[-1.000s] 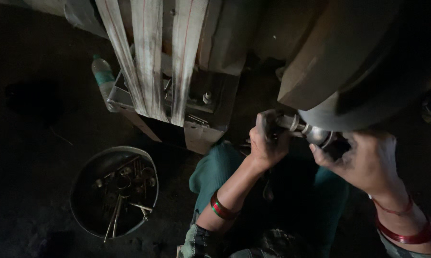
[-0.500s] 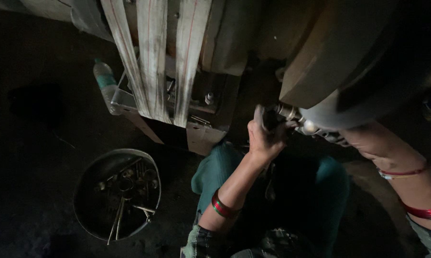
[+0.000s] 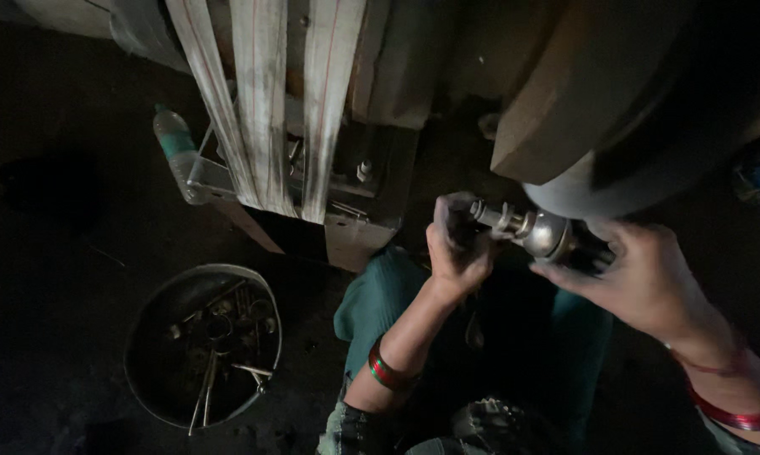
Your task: The person sits at a spinning grinding machine and presses a small brass object against the rotating wheel, repeatedly repositioning and rotating the object to grind and smooth its surfaces. They hold the piece with both hands, work different sides against the wheel, then pull the finished piece back to look at it.
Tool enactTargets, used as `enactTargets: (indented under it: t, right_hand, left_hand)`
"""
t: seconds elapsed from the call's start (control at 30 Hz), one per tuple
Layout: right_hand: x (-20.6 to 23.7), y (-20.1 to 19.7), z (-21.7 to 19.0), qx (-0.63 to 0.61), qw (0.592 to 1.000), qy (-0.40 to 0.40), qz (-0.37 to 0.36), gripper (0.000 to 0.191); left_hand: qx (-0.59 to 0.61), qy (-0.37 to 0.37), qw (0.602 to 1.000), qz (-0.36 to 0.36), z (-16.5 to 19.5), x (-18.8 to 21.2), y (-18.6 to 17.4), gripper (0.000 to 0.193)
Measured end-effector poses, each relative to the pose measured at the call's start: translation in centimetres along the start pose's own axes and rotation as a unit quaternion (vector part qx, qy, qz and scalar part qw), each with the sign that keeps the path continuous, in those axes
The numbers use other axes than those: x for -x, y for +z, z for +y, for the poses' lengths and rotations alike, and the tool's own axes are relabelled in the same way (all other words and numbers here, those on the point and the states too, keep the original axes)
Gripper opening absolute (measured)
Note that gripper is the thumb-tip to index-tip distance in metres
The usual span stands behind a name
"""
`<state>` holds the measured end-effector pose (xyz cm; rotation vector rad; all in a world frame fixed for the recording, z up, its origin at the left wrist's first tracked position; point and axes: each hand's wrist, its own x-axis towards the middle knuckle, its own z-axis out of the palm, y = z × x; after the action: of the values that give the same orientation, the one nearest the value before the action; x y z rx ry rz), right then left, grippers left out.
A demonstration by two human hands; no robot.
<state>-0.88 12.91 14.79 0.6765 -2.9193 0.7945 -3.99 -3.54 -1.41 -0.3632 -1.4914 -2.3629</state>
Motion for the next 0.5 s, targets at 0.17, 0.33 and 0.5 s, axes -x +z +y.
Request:
enactTargets:
  t: [0.17, 0.33, 0.5]
  right_hand:
    - [0.3, 1.7, -0.1, 0.281, 0.946, -0.105, 0.124, 0.060]
    - [0.8, 2.3, 2.2, 0.290, 0.949, -0.051, 0.108, 0.056]
    - [0.9, 2.4, 2.4, 0.284, 0.943, -0.100, 0.140, 0.057]
  left_hand:
    - [0.065, -0.051, 0.997, 0.013, 0.3, -0.2, 1.0, 0.045]
    - [0.079, -0.055, 0.995, -0.003, 1.5, -0.7, 1.7, 0.042]
    - [0.147, -0.084, 0.985, -0.028, 1.2, -0.6, 1.5, 0.045]
